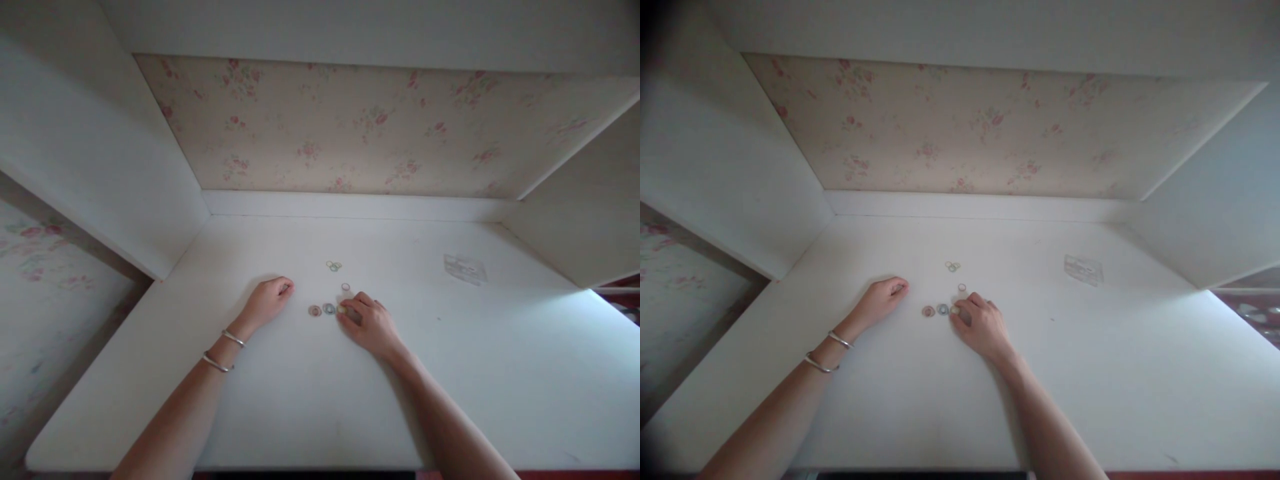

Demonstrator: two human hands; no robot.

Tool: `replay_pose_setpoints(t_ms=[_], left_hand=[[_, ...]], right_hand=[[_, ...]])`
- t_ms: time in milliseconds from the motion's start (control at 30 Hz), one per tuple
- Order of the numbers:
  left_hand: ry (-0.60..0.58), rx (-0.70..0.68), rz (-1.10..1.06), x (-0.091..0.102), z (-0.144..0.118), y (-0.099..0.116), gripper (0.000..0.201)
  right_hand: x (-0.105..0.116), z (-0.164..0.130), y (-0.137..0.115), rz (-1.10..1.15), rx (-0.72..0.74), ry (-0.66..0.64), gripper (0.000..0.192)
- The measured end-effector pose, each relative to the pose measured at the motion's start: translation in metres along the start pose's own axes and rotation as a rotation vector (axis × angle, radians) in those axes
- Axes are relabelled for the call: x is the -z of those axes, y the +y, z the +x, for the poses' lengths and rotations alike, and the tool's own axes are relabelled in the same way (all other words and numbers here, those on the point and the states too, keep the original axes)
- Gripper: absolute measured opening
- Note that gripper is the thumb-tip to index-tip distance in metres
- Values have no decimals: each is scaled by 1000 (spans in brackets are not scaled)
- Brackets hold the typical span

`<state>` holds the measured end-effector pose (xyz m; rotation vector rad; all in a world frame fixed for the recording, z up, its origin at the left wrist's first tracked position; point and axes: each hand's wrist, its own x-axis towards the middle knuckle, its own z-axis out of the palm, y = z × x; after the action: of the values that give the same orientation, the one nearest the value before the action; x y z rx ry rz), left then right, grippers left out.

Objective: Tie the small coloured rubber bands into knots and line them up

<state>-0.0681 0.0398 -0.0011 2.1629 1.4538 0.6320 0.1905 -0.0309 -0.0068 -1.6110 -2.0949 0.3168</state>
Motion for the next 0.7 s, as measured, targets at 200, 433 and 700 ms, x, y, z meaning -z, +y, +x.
replay_pose_setpoints(t_ms=[200,433,700], left_hand=[[4,17,52,-3,-1,-1,31],[49,12,98,-5,0,-2,30],[74,38,50,-7,0,-3,29]], right_hand=[[-2,-1,3,49,13,28,21],[-2,-1,3,59,7,18,20],[-1,7,10,239,-82,54,25]])
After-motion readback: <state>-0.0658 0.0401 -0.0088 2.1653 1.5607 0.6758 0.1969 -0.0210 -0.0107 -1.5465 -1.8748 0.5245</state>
